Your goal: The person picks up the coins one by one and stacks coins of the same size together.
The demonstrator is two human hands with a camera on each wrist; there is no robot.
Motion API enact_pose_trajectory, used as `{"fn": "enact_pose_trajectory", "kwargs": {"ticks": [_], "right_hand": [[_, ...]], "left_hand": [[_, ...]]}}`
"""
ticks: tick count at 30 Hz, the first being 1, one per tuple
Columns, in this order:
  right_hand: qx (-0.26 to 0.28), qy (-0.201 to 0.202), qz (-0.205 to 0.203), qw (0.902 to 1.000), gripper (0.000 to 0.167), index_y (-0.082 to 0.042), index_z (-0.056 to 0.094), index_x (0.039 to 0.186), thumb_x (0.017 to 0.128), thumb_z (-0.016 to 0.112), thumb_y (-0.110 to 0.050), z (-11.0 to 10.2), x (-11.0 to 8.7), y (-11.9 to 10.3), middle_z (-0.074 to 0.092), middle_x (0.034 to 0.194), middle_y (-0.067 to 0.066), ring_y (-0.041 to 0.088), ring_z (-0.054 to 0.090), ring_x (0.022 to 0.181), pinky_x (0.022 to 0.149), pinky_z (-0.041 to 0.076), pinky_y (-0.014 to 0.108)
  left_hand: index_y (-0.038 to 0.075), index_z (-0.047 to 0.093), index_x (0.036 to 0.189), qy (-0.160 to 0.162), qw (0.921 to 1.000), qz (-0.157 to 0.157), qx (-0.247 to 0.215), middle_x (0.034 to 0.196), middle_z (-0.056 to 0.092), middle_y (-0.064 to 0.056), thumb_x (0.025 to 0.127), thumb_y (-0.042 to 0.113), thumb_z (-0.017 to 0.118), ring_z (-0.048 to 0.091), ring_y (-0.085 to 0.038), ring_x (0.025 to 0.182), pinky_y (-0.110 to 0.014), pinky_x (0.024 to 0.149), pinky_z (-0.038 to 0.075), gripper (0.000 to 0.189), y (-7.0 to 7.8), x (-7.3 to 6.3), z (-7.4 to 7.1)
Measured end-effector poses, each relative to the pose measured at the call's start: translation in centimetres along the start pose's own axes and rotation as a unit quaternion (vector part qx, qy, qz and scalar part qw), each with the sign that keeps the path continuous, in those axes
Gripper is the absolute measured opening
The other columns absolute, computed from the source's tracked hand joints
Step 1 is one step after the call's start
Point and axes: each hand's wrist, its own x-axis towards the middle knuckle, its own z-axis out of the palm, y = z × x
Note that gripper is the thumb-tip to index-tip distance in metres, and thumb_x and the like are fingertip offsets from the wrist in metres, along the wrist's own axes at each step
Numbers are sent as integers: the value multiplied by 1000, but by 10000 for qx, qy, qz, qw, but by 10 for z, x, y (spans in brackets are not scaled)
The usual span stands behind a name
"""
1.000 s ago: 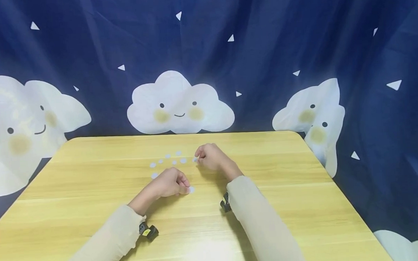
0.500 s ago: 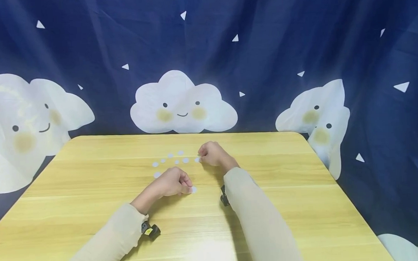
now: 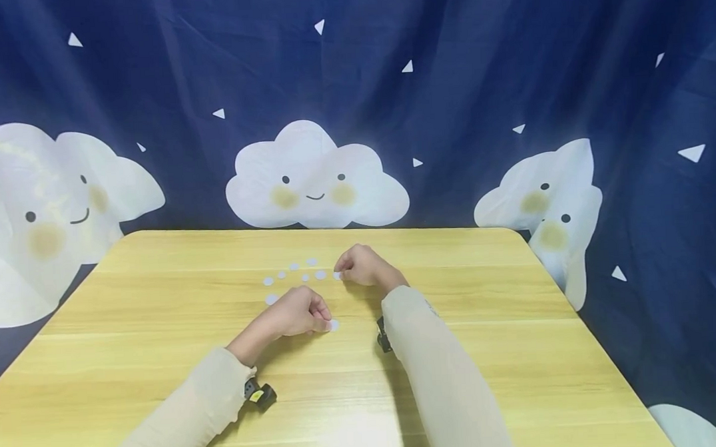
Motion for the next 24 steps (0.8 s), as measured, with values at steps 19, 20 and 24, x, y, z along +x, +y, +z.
{"fn": "enact_pose_trajectory", "kwargs": {"ticks": [19, 20, 24], "right_hand": [[304, -136, -323, 9989, 8, -2, 65, 100, 94, 71, -3, -3, -6, 0, 69, 90, 5, 15, 60, 84, 82, 50, 29], [339, -97, -353, 9988, 7, -1, 66, 100, 94, 70, -1, -3, -6, 0, 69, 89, 6, 15, 60, 84, 82, 51, 29], [510, 68, -500, 9974, 9, 2, 69, 99, 91, 67, 5, -4, -10, 0, 71, 89, 7, 14, 62, 83, 82, 53, 29]], "left_hand": [[8, 73, 83, -7, 10000, -7, 5, 72, 68, -1, 84, 7, 82, 65, -16, 63, -27, 58, 51, 9, 3, -1, 0], [8, 74, 83, -13, 10000, -15, 3, 72, 68, -1, 84, 7, 82, 64, -16, 62, -27, 57, 50, 9, 3, -1, 0], [8, 73, 84, -12, 10000, -55, 40, 72, 67, -1, 85, 8, 82, 64, -16, 62, -27, 58, 51, 9, 3, -1, 0]]}}
